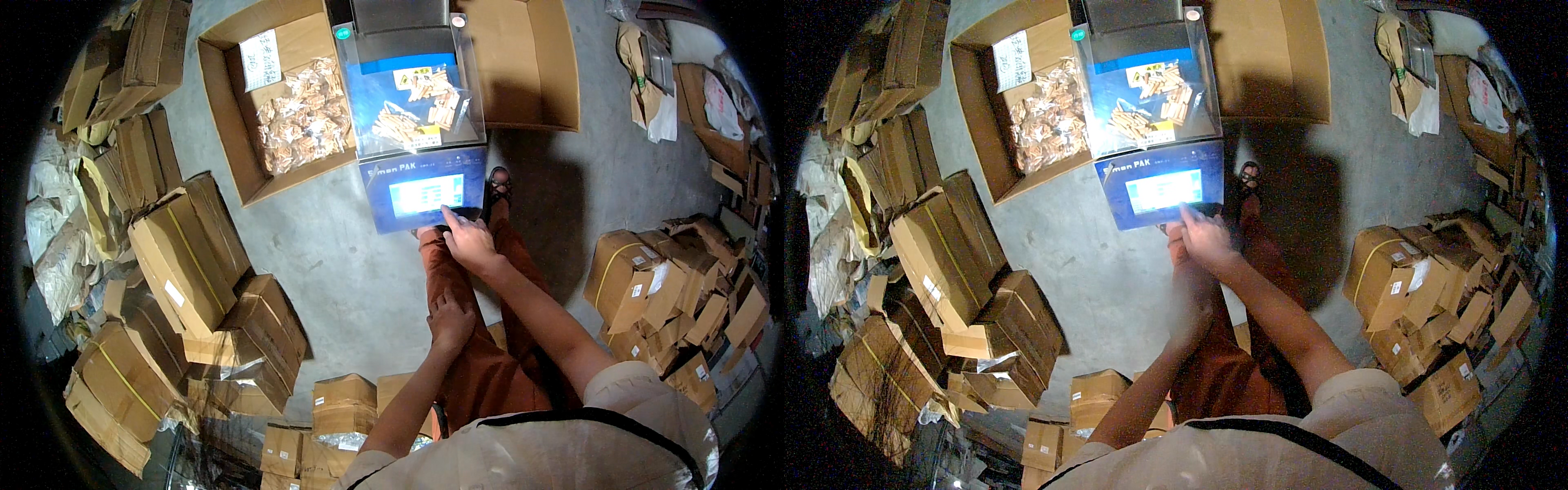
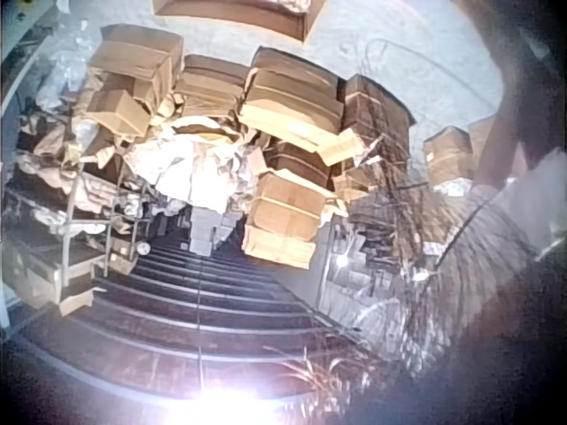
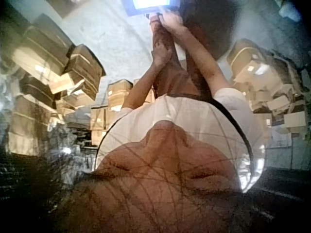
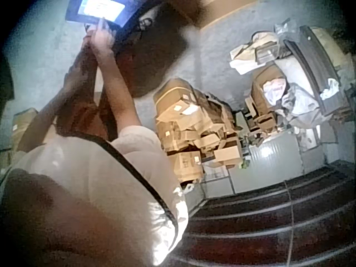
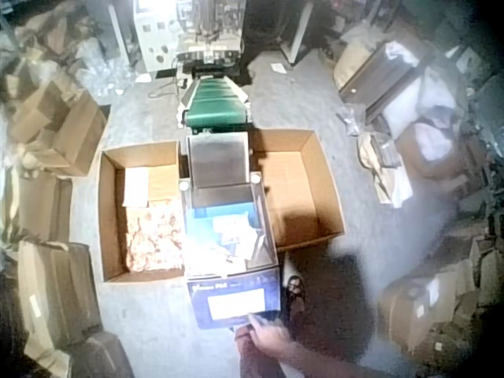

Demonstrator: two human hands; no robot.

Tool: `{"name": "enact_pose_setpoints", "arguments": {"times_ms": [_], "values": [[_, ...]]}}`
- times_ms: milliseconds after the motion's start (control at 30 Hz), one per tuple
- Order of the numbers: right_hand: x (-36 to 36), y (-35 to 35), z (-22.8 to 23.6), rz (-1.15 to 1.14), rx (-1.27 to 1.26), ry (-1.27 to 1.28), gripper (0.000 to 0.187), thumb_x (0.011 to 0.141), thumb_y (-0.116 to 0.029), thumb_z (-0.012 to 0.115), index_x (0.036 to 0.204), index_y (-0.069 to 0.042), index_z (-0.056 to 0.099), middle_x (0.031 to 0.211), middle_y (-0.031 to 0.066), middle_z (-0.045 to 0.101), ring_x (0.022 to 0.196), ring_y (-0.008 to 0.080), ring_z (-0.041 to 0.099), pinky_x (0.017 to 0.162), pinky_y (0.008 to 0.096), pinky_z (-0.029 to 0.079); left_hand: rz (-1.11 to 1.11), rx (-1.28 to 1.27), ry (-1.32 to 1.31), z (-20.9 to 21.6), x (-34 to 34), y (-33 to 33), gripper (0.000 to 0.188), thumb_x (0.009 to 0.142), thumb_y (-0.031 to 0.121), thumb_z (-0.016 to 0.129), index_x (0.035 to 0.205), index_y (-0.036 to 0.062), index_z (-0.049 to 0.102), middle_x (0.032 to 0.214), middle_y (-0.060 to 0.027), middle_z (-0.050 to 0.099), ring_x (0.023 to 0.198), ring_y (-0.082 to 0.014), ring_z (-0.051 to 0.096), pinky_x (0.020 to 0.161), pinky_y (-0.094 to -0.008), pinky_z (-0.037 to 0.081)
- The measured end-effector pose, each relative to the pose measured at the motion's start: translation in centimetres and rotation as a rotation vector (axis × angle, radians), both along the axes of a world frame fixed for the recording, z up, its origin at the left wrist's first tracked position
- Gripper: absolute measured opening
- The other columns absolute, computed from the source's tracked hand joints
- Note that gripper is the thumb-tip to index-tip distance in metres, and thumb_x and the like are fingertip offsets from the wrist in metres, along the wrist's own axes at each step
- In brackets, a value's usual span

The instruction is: The person picks up small, individually wrapped snack items from a cardboard box and places them onto a digital scale. They interact with the scale's touchscreen interface, likely to record weights or manage inventory. The person then transfers the weighed items into a larger cardboard box.

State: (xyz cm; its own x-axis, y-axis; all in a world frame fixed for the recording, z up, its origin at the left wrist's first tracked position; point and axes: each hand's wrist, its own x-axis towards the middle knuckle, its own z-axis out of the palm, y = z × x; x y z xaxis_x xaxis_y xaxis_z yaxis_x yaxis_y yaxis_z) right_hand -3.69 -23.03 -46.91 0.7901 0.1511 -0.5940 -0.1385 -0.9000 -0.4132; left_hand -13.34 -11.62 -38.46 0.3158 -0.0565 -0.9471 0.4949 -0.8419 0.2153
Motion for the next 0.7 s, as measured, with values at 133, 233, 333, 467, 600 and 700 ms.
{"name": "enact_pose_setpoints", "arguments": {"times_ms": [133, 233, 333, 467, 600, 700], "values": [[1.0, 0.4, 0.7, 0.020, -0.002, -0.021, 0.064, 0.091, -0.019, 0.051, 0.151, -0.011, 0.030, 0.112, 0.0253, 0.065, 0.095, 0.0426, 0.063, 0.094, 0.0537, 0.043, -0.001, 0.007, 0.021, -0.2, -0.2, 0.1, 0.073, 0.090, 0.037, 0.057, 0.147, -0.0010, 0.032, 0.143, -0.0218, 0.043, 0.136, -0.0390, 0.037, 0.107, -0.0537, 0.036], [1.7, 1.0, 0.7, 0.034, -0.002, -0.022, 0.066, 0.092, -0.020, 0.051, 0.153, -0.014, 0.027, 0.111, 0.0254, 0.064, 0.094, 0.0438, 0.063, 0.095, 0.0548, 0.043, 0.002, 0.011, 0.005, -0.5, -0.8, 0.1, 0.073, 0.090, 0.037, 0.057, 0.146, -0.0020, 0.031, 0.144, -0.0219, 0.042, 0.136, -0.0391, 0.037, 0.107, -0.0543, 0.036], [2.1, 1.2, 0.5, 0.016, 0.005, -0.019, 0.067, 0.093, -0.021, 0.051, 0.154, -0.015, 0.024, 0.111, 0.0252, 0.065, 0.094, 0.0442, 0.063, 0.095, 0.0557, 0.042, 0.005, 0.002, 0.007, -0.5, -0.6, 0.0, 0.074, 0.090, 0.037, 0.056, 0.147, -0.0024, 0.031, 0.144, -0.0219, 0.042, 0.136, -0.0391, 0.036, 0.106, -0.0548, 0.036], [2.8, 1.5, 0.8, -0.011, 0.002, 0.046, 0.065, 0.094, -0.021, 0.051, 0.153, -0.015, 0.025, 0.111, 0.0250, 0.065, 0.095, 0.0436, 0.063, 0.096, 0.0561, 0.042, 0.009, 0.007, 0.016, -0.4, -0.3, 0.0, 0.074, 0.090, 0.037, 0.056, 0.147, -0.0020, 0.030, 0.144, -0.0216, 0.042, 0.136, -0.0388, 0.037, 0.106, -0.0546, 0.037], [3.3, 1.8, 1.2, -0.022, 0.005, 0.068, 0.064, 0.094, -0.021, 0.051, 0.153, -0.015, 0.026, 0.111, 0.0255, 0.065, 0.095, 0.0432, 0.063, 0.096, 0.0553, 0.042, -0.003, 0.018, -0.027, -1.2, -1.5, 0.1, 0.072, 0.091, 0.038, 0.056, 0.147, -0.0010, 0.032, 0.144, -0.0213, 0.043, 0.135, -0.0384, 0.039, 0.106, -0.0544, 0.037], [3.3, 1.4, 1.2, -0.036, 0.022, 0.085, 0.064, 0.093, -0.021, 0.051, 0.152, -0.014, 0.026, 0.112, 0.0260, 0.064, 0.095, 0.0436, 0.063, 0.096, 0.0546, 0.042, 0.010, 0.011, -0.011, -0.9, -0.9, -0.1, 0.071, 0.091, 0.039, 0.055, 0.147, 0.0002, 0.033, 0.144, -0.0210, 0.043, 0.135, -0.0382, 0.039, 0.105, -0.0543, 0.038]]}}
